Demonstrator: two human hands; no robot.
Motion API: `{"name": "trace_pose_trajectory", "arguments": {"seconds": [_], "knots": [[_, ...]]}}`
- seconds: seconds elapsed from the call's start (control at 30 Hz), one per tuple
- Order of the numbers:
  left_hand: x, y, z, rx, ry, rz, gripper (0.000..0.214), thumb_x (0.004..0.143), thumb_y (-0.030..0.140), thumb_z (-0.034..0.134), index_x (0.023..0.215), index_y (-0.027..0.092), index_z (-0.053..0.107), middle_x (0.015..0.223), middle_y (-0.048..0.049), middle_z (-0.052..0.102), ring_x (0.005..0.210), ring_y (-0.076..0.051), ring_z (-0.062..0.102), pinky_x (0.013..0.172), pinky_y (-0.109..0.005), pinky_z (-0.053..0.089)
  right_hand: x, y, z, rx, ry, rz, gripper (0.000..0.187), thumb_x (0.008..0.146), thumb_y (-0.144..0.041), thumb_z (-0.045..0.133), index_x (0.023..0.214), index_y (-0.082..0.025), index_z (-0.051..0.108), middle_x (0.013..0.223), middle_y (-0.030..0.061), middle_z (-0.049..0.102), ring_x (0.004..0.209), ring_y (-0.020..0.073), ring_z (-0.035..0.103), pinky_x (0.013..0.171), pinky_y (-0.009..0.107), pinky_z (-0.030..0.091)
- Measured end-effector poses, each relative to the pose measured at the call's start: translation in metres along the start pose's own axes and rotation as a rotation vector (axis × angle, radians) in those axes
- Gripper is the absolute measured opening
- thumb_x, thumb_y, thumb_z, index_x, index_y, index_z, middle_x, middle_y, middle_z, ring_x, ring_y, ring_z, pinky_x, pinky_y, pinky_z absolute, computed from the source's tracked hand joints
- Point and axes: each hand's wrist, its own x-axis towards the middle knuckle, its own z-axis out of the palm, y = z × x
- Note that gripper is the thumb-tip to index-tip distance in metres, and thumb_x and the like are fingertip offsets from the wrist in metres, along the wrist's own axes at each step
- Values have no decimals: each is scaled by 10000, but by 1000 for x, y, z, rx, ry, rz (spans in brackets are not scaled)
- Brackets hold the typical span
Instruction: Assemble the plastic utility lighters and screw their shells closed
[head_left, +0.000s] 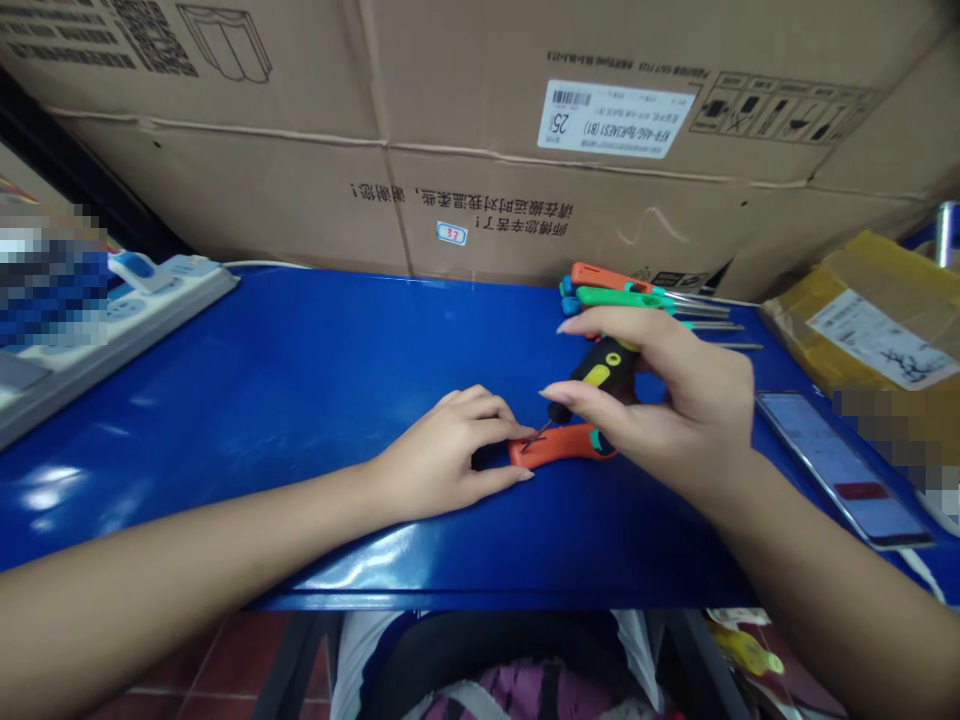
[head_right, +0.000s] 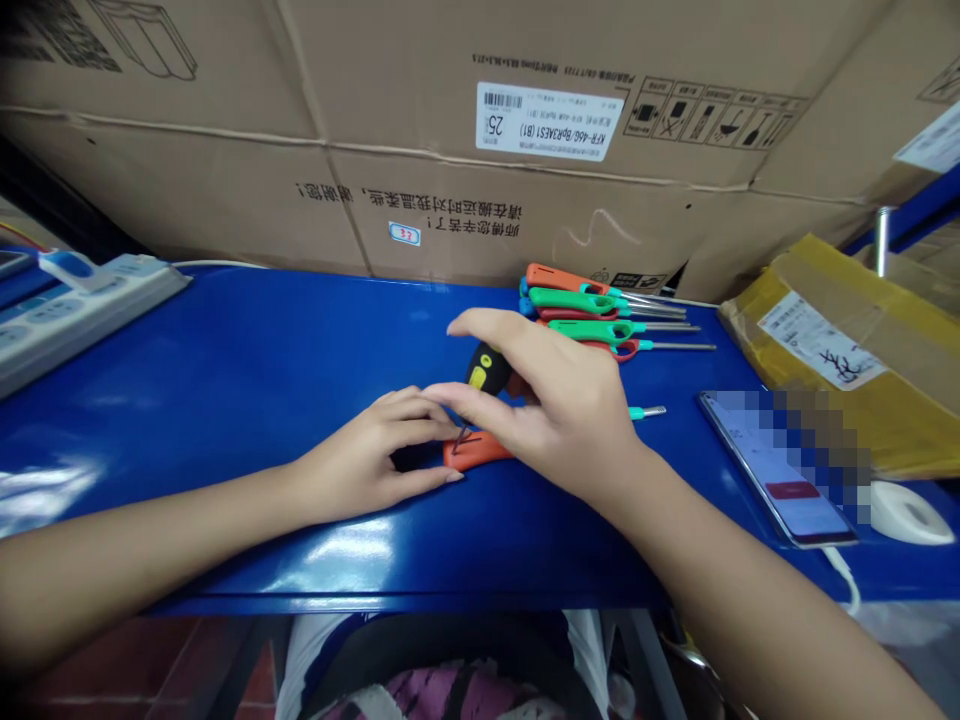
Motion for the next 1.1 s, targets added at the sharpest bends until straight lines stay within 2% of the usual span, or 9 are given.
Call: {"name": "trace_pose_trajectory", "arguments": {"seconds": [0.17, 0.3, 0.37, 0.47, 0.53, 0.7, 0.9, 1.03, 1.1], "knots": [[1, 2, -1, 6, -18, -9, 285, 932, 389, 730, 1153, 209, 731, 1077, -64, 718, 1020, -230, 622, 931, -398, 475, 3, 5, -8, 249, -237, 84, 447, 1050, -316, 473, 1495, -345, 509, 1268, 34, 737, 714, 153, 721, 641, 304, 625], [1, 3, -2, 12, -19, -10, 275, 931, 375, 731, 1151, 211, 723, 1095, -57, 714, 1033, -231, 614, 938, -401, 462, 1, 4, 0, 49, 83, 70, 248, 895, -385, 756, 1129, -300, 761, 965, 15, 801, 634, 164, 684, 585, 294, 585], [1, 3, -2, 12, -21, -6, 284, 934, 369, 727, 1165, 204, 715, 1100, -57, 713, 1035, -230, 610, 936, -398, 463, -2, 6, 4, 0, 189, 85, 241, 933, -378, 709, 1149, -289, 766, 936, 27, 801, 621, 167, 678, 629, 319, 592], [1, 3, -1, 6, -25, -1, 291, 934, 372, 726, 1163, 194, 708, 1103, -59, 713, 1033, -228, 610, 938, -397, 467, -3, 9, 3, 228, 27, 180, 367, 1054, -373, 483, 1375, -329, 656, 1106, 39, 785, 602, 147, 668, 597, 324, 600], [1, 3, -1, 1, -25, 0, 292, 936, 375, 723, 1164, 192, 702, 1111, -60, 713, 1036, -230, 610, 944, -401, 467, -3, 10, 1, 372, -83, 209, 382, 1048, -395, 496, 1403, -348, 629, 1119, 37, 774, 583, 141, 660, 551, 319, 598], [1, 4, -3, -20, -59, 7, 331, 956, 349, 696, 1247, 195, 661, 1198, -70, 707, 1104, -240, 604, 983, -412, 461, -4, 2, 7, 155, 209, 137, 245, 887, -345, 771, 1131, -320, 777, 938, 29, 780, 666, 183, 687, 636, 341, 613], [0, 1, -2, -77, -88, 85, 410, 965, 249, 654, 1367, 186, 605, 1321, -81, 699, 1168, -238, 602, 1047, -418, 456, -6, 5, 6, 388, -40, 168, 386, 1035, -326, 539, 1411, -310, 624, 1157, 55, 765, 608, 136, 663, 497, 290, 569], [0, -3, 0, -82, -93, 109, 425, 976, 239, 640, 1399, 216, 607, 1358, -70, 695, 1210, -239, 588, 1077, -434, 459, -3, 6, 7, 218, 149, -45, 296, 914, -321, 740, 1204, -261, 737, 974, 46, 772, 735, 181, 685, 578, 314, 579], [0, -3, 0, -86, -98, 106, 427, 979, 245, 637, 1405, 225, 611, 1368, -70, 691, 1212, -242, 588, 1082, -438, 461, -3, 4, 8, 128, 155, -97, 304, 951, -314, 680, 1245, -241, 711, 1034, 67, 765, 780, 192, 689, 616, 329, 586]]}}
